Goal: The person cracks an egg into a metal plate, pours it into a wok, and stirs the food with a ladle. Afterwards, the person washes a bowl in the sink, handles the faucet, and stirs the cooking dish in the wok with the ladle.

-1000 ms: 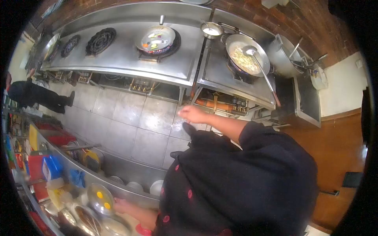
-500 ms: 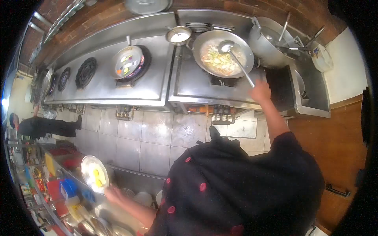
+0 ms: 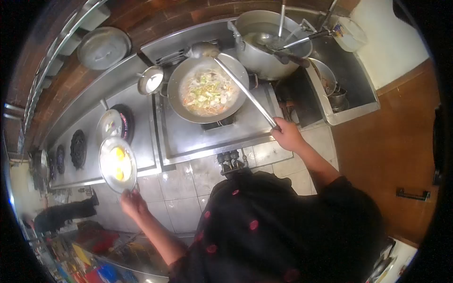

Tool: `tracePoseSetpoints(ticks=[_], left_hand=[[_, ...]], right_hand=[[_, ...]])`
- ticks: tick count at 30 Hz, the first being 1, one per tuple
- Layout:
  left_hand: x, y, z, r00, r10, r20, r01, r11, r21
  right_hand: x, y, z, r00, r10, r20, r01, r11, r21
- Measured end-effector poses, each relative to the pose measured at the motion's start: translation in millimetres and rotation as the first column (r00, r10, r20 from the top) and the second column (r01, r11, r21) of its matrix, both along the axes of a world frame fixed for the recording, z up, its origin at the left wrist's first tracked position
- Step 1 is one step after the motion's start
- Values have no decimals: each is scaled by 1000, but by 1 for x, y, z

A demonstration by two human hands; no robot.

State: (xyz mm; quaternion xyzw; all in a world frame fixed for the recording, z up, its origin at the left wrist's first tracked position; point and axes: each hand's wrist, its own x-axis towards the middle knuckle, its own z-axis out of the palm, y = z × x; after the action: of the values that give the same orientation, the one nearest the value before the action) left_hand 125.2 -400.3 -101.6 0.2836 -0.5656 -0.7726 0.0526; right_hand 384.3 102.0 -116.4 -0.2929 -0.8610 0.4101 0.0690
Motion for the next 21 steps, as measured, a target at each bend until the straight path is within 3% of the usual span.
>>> tracePoseSetpoints(ticks=[1, 3, 4, 5, 6, 7, 8, 11, 12, 14, 16, 21], left_hand=[[-7, 30, 9, 999, -47, -14, 46, 999, -12], [-44, 35, -28, 976, -205, -70, 211, 973, 95], [-33, 74, 1, 902, -429, 46, 367, 709, -602], [-21, 110, 33, 829, -483, 283, 338, 29, -941], [-45, 110, -3, 827, -549, 122, 277, 209, -938], [-63, 117, -24, 796, -604, -29, 419, 586, -694], [-81, 124, -45, 823, -540, -178, 481, 828, -289], [-73, 193, -19, 899, -408, -155, 432, 884, 180], [-90, 197, -58, 817, -514, -263, 489, 858, -157], [-99, 208, -79, 750, -599, -281, 519, 796, -312], [-73, 243, -19, 880, -457, -131, 469, 879, 82], [-75, 269, -33, 849, -507, -148, 520, 852, 62]], right_hand=[[5, -2, -1, 1000, -23, 6, 23, 1000, -5], [11, -7, 2, 998, -55, 14, 55, 999, 0], [14, -14, 11, 994, -66, -82, 64, 998, -25], [14, -13, 23, 999, -12, 33, 16, 992, -127], [14, -22, 37, 998, -62, -23, 53, 962, -269], [15, -31, 49, 991, -118, -70, 80, 910, -408], [15, -33, 55, 991, -120, -64, 77, 884, -461], [14, -29, 70, 994, -103, -44, 61, 827, -558], [12, -31, 77, 994, -94, -46, 52, 826, -561], [13, -30, 76, 997, -59, -57, 16, 826, -563], [11, -32, 95, 997, -41, -72, -7, 827, -561], [22, -9, 114, 998, 49, -25, -54, 806, -590]])
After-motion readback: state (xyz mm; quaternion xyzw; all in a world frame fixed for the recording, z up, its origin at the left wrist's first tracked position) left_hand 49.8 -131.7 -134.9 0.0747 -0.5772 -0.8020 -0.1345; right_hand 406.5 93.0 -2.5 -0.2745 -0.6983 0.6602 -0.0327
